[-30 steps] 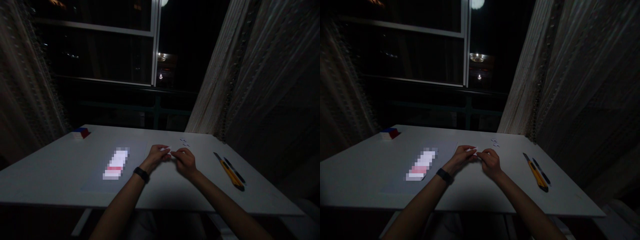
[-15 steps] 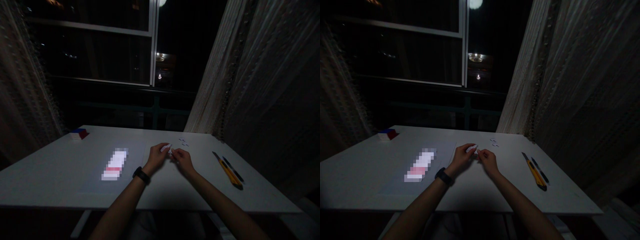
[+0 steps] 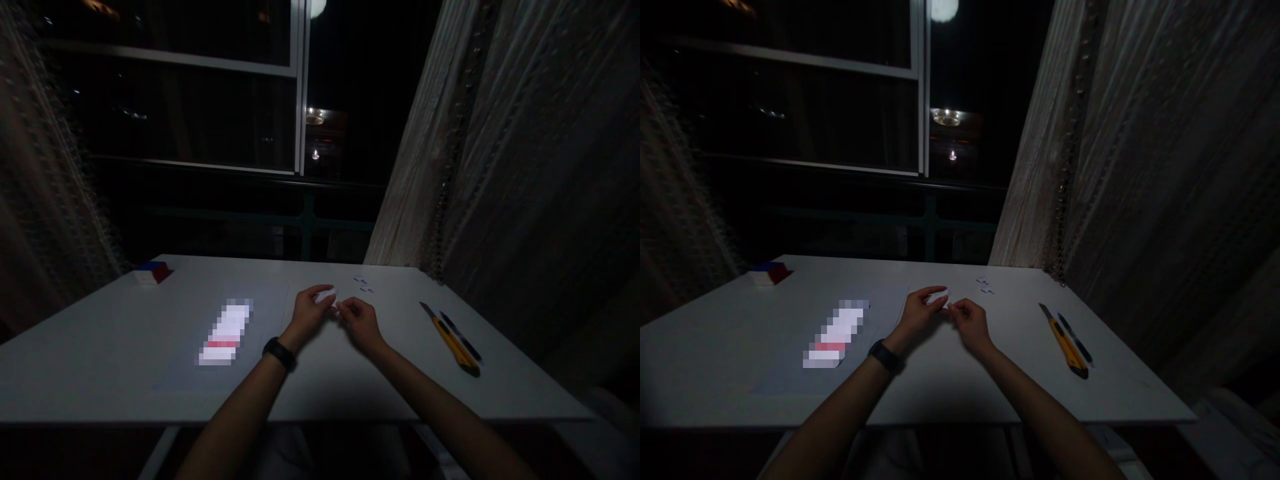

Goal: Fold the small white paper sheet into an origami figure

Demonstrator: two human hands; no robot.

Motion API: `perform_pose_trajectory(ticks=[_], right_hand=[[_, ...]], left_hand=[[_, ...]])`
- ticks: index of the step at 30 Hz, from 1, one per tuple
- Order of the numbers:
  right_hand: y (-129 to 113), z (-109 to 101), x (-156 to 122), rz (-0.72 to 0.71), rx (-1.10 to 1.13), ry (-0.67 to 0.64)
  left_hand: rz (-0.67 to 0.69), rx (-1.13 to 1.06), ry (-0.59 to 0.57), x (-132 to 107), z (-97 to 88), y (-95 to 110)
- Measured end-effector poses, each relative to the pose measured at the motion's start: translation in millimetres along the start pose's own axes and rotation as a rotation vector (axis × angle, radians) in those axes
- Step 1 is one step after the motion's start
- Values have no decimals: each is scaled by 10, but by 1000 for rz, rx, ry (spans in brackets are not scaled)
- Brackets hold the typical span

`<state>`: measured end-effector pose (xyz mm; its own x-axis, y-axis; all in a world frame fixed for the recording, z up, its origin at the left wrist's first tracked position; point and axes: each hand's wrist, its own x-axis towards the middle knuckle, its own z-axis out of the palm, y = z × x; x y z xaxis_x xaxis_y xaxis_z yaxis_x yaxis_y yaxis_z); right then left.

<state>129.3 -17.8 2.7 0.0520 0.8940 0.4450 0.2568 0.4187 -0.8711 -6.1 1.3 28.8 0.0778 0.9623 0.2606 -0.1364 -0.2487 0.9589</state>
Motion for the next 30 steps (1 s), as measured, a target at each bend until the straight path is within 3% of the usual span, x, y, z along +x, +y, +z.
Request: perform_pose_trajectory(ticks=[7,12,22,30], right_hand=[[66,-36,3,-41,-41,-53],[67,-47,-9,-48,-77,-93],[148,-66,72,72,47,-234],[156,-36,79,164,64,-115]], left_hand=[[-26,90,-65,26,-31,-43],[22,224,-33,72,-68,-116],[-13,152,-74,76,-41,-216],[-9,161,-51,52,34,-258]])
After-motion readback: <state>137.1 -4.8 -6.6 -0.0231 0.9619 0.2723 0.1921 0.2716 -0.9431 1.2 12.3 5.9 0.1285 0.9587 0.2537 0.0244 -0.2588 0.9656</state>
